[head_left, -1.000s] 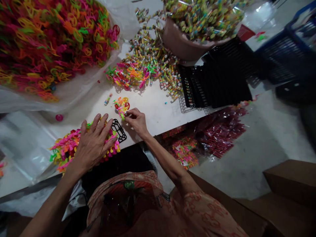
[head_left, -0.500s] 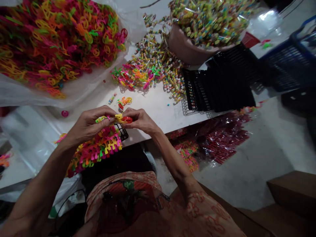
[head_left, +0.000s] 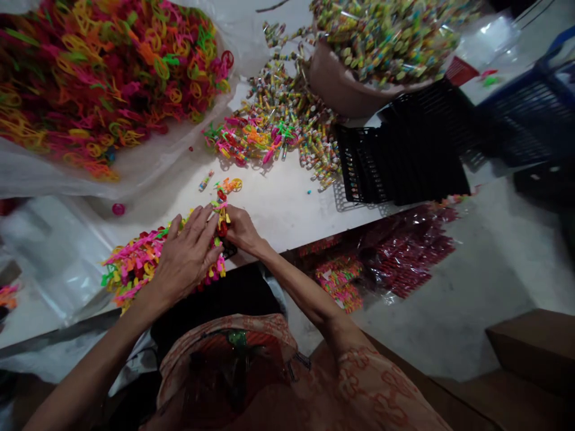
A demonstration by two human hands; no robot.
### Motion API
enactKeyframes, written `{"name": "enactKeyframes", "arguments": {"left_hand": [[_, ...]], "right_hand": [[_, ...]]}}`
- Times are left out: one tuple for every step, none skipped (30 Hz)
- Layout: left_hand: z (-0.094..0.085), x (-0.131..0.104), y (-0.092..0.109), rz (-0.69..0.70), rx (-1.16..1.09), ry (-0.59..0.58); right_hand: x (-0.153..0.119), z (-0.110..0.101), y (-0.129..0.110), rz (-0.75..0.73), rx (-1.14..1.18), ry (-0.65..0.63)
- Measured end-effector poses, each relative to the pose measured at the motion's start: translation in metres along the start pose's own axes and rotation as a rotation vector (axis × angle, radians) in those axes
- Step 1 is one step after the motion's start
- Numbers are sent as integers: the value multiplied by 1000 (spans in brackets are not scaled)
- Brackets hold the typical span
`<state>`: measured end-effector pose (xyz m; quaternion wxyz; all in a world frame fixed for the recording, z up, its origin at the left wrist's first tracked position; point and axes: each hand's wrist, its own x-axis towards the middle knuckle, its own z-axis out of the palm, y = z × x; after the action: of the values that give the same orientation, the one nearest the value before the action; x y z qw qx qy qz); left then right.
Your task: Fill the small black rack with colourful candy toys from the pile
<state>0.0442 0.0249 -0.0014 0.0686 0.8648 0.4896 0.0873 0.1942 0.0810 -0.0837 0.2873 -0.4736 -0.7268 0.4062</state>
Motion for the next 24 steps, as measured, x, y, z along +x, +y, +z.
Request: {"name": "enactKeyframes", "arguments": {"left_hand": [[4, -1, 2, 17, 37, -10], [7, -2, 3, 33, 66, -13], [10, -2, 3, 49, 88, -9], [12, -2, 2, 64, 105, -1], [13, -2, 1, 77, 119, 11], [15, -1, 0, 89, 131, 21], [16, -1, -2, 98, 142, 30], [17, -1, -3, 105, 152, 37], [18, -1, -4, 109, 160, 42], [19, -1, -4, 111, 167, 46], [19, -1, -5, 110, 171, 49], [20, -1, -5, 107, 171, 52], [20, -1, -5, 101, 169, 52], [20, -1, -5, 95, 165, 50], [20, -1, -5, 92, 159, 48], [20, 0, -6, 91, 154, 45], [19, 1, -6, 92, 150, 44], [19, 2, -6, 94, 146, 45], [18, 3, -7, 95, 142, 50], [18, 4, -7, 95, 136, 57], [18, 4, -7, 92, 127, 65], [18, 5, -8, 91, 118, 74], [18, 5, -8, 92, 110, 83], [18, 5, -8, 96, 108, 90]], "right_hand": [[-1, 0, -2, -10, -96, -30], [-1, 0, -5, -20, -180, -59], [-2, 2, -7, -32, -247, -86], [-3, 3, -9, -45, -295, -110], [-3, 4, -10, -49, -321, -126], [-2, 4, -10, -49, -319, -143], [-1, 1, -9, -49, -288, -162], [2, -6, -6, -50, -235, -180], [6, -16, -2, -47, -174, -180], [12, -31, 2, -33, -124, -151], [18, -50, 7, -7, -97, -92], [26, -72, 12, 46, -110, 18], [34, -94, 17, 129, -175, 161], [42, -116, 21, 228, -280, 300], [50, -135, 24, 315, -381, 409], [56, -149, 26, 360, -463, 445], [61, -158, 27, 383, -533, 435], [64, -161, 26, 377, -582, 386], [64, -158, 25, 353, -615, 320], [63, -151, 23, 324, -634, 261], [58, -140, 20, 295, -640, 217], [52, -129, 18, 272, -633, 195], [46, -118, 17, 258, -611, 180], [39, -110, 16, 256, -576, 171]]}}
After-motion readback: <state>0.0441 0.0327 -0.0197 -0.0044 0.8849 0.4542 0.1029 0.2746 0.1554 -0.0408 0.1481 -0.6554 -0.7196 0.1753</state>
